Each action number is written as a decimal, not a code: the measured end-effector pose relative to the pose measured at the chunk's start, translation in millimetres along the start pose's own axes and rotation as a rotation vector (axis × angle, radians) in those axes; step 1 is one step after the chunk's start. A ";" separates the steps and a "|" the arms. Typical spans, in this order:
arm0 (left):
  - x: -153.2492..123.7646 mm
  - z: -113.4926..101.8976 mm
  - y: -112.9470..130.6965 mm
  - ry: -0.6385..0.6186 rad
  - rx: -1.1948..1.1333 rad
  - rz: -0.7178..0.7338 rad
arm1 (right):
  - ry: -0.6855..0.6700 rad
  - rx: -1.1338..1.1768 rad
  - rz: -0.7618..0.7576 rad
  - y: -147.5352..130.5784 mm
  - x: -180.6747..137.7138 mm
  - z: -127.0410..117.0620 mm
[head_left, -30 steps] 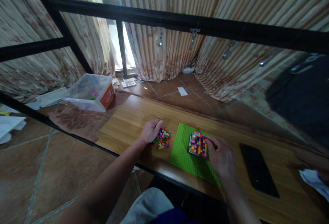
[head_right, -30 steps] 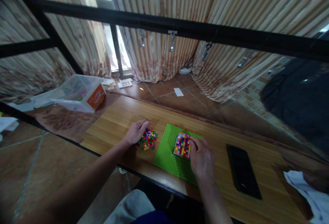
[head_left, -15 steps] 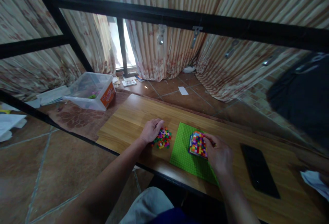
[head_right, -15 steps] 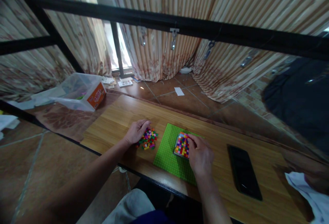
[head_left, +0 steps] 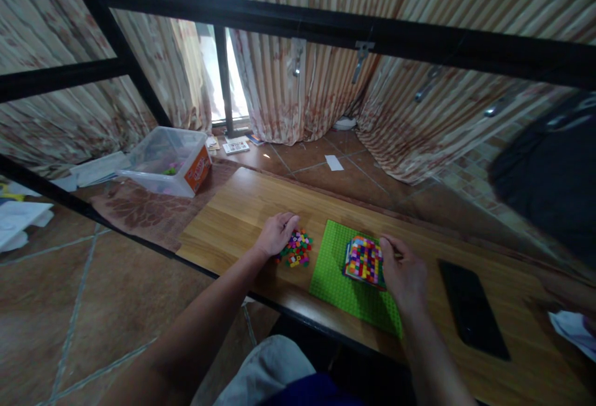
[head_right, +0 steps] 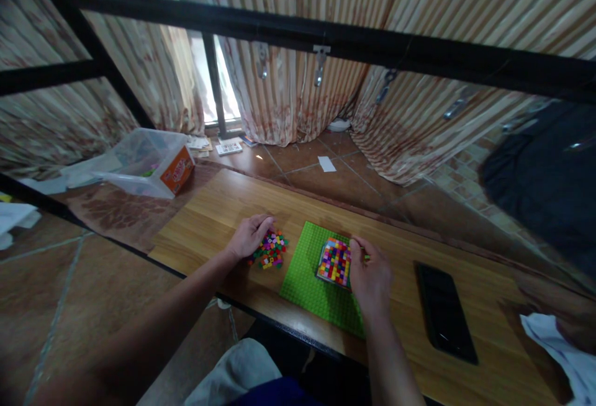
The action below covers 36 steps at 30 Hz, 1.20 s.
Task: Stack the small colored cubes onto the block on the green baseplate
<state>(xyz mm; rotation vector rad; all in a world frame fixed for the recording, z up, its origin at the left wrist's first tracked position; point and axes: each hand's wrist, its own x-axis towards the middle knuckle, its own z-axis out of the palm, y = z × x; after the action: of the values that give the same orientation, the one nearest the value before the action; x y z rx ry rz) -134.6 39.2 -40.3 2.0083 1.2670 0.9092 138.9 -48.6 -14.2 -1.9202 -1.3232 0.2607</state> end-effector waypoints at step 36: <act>0.5 3.8 -5.3 0.000 0.012 0.023 | 0.090 -0.139 -0.406 -28.4 -11.2 9.0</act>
<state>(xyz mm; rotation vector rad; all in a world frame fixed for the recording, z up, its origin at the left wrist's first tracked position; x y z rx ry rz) -134.2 41.2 -46.5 2.0360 1.2544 0.9149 108.9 -49.5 -3.5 -1.7011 -1.6662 -0.1226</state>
